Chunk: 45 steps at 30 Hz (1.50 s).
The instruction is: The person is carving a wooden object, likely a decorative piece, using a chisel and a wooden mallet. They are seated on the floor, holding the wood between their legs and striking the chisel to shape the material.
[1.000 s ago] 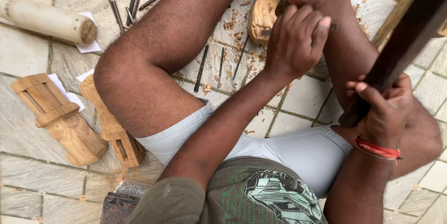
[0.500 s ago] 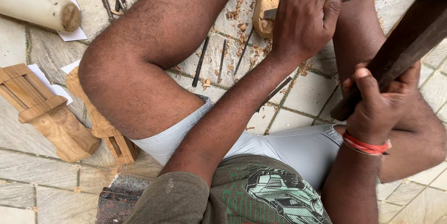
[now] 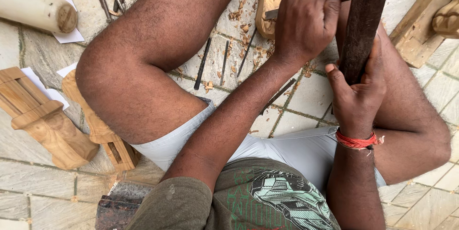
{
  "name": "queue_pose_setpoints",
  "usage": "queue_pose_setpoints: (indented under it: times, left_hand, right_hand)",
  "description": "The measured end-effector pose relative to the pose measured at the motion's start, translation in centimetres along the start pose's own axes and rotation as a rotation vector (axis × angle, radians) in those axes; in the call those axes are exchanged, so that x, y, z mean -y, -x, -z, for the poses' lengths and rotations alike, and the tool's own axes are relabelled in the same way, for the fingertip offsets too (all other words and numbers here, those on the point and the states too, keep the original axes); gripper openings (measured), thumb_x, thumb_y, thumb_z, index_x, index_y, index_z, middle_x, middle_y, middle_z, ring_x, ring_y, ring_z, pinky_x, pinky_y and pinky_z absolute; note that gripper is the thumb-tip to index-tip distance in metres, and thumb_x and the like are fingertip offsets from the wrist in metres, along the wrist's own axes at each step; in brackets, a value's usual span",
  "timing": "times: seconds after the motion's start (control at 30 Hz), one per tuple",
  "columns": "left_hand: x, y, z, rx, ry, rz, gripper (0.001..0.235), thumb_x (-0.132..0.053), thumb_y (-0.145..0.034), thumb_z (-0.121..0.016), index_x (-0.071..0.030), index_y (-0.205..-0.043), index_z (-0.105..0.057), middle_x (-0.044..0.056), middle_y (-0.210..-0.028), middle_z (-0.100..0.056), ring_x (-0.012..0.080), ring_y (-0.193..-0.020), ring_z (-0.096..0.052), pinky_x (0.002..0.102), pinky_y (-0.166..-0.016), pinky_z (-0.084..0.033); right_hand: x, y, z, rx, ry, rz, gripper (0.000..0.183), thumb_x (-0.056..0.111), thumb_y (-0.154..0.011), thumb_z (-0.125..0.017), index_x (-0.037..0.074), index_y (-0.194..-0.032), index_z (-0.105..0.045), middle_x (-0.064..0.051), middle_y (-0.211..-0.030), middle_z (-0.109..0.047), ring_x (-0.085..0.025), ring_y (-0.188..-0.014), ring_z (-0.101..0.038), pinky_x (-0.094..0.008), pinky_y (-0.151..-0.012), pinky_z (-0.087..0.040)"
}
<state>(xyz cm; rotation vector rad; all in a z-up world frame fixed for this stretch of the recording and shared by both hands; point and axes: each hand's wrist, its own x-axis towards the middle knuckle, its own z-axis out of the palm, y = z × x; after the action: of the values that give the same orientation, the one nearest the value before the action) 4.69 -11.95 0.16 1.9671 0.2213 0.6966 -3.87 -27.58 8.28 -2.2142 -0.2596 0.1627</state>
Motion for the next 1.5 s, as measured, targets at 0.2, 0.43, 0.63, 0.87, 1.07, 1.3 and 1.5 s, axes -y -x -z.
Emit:
queue_pose_setpoints:
  times: [0.2,0.43,0.63,0.87,1.07,1.3,1.5]
  left_hand:
    - [0.3,0.4,0.4,0.003,0.009,-0.012,0.036,-0.032,-0.112,-0.040,-0.009,-0.092,-0.060,0.006,-0.090,-0.059,0.0213,-0.082,-0.054,0.038,-0.078,-0.048]
    - [0.9,0.5,1.3,-0.010,0.120,-0.004,0.040,-0.031,-0.114,-0.035,-0.009,-0.092,-0.059,0.007,-0.086,-0.058,0.0226,-0.077,-0.055,0.039,-0.077,-0.046]
    - [1.1,-0.4,2.4,-0.029,0.119,-0.043,0.041,-0.030,-0.113,-0.034,-0.009,-0.091,-0.061,0.007,-0.084,-0.057,0.0225,-0.076,-0.056,0.041,-0.077,-0.046]
    - [-0.3,0.6,0.9,0.012,0.145,-0.098,0.042,-0.037,-0.113,-0.039,-0.011,-0.089,-0.061,0.003,-0.088,-0.058,0.0193,-0.080,-0.053,0.036,-0.074,-0.046]
    - [0.2,1.1,0.8,0.005,0.132,-0.062,0.040,-0.036,-0.113,-0.041,-0.012,-0.089,-0.062,0.002,-0.090,-0.058,0.0186,-0.080,-0.052,0.037,-0.073,-0.047]
    - [-0.1,1.0,1.1,-0.005,0.126,-0.063,0.039,-0.037,-0.113,-0.042,-0.011,-0.092,-0.061,0.002,-0.095,-0.059,0.0194,-0.086,-0.055,0.038,-0.078,-0.049]
    - [0.8,0.7,1.5,0.024,0.207,-0.050,0.044,-0.035,-0.115,-0.033,-0.010,-0.097,-0.064,0.002,-0.089,-0.061,0.0203,-0.077,-0.056,0.039,-0.075,-0.047]
  right_hand:
    - [1.1,0.0,-0.2,-0.068,0.021,0.105,0.071,-0.008,-0.111,-0.076,0.005,-0.167,-0.034,-0.011,-0.132,-0.062,-0.017,-0.112,-0.066,-0.029,-0.103,-0.062]
    - [2.7,0.1,-0.4,-0.067,0.121,0.121,0.080,-0.004,-0.108,-0.080,0.006,-0.170,-0.030,-0.012,-0.138,-0.065,-0.016,-0.114,-0.067,-0.028,-0.104,-0.061]
    - [3.0,0.3,-0.1,-0.075,0.223,0.191,0.079,-0.009,-0.101,-0.082,-0.002,-0.162,-0.034,-0.018,-0.141,-0.061,-0.021,-0.122,-0.063,-0.032,-0.108,-0.054]
    - [1.8,1.4,0.4,-0.169,-0.200,-0.038,0.075,-0.009,-0.107,-0.075,-0.002,-0.168,-0.033,-0.004,-0.122,-0.059,-0.009,-0.101,-0.059,-0.021,-0.092,-0.052]
    - [1.8,1.5,0.3,-0.176,-0.262,-0.107,0.079,-0.007,-0.107,-0.074,-0.002,-0.172,-0.030,-0.005,-0.113,-0.060,-0.010,-0.092,-0.061,-0.022,-0.083,-0.055]
    - [2.2,1.4,-0.2,-0.193,-0.260,-0.104,0.077,-0.004,-0.110,-0.074,-0.001,-0.171,-0.028,-0.008,-0.110,-0.062,-0.012,-0.090,-0.063,-0.023,-0.085,-0.058]
    - [2.8,1.4,-0.4,-0.132,0.116,0.064,0.081,-0.006,-0.107,-0.082,0.004,-0.168,-0.031,-0.008,-0.111,-0.061,-0.014,-0.094,-0.062,-0.027,-0.087,-0.054]
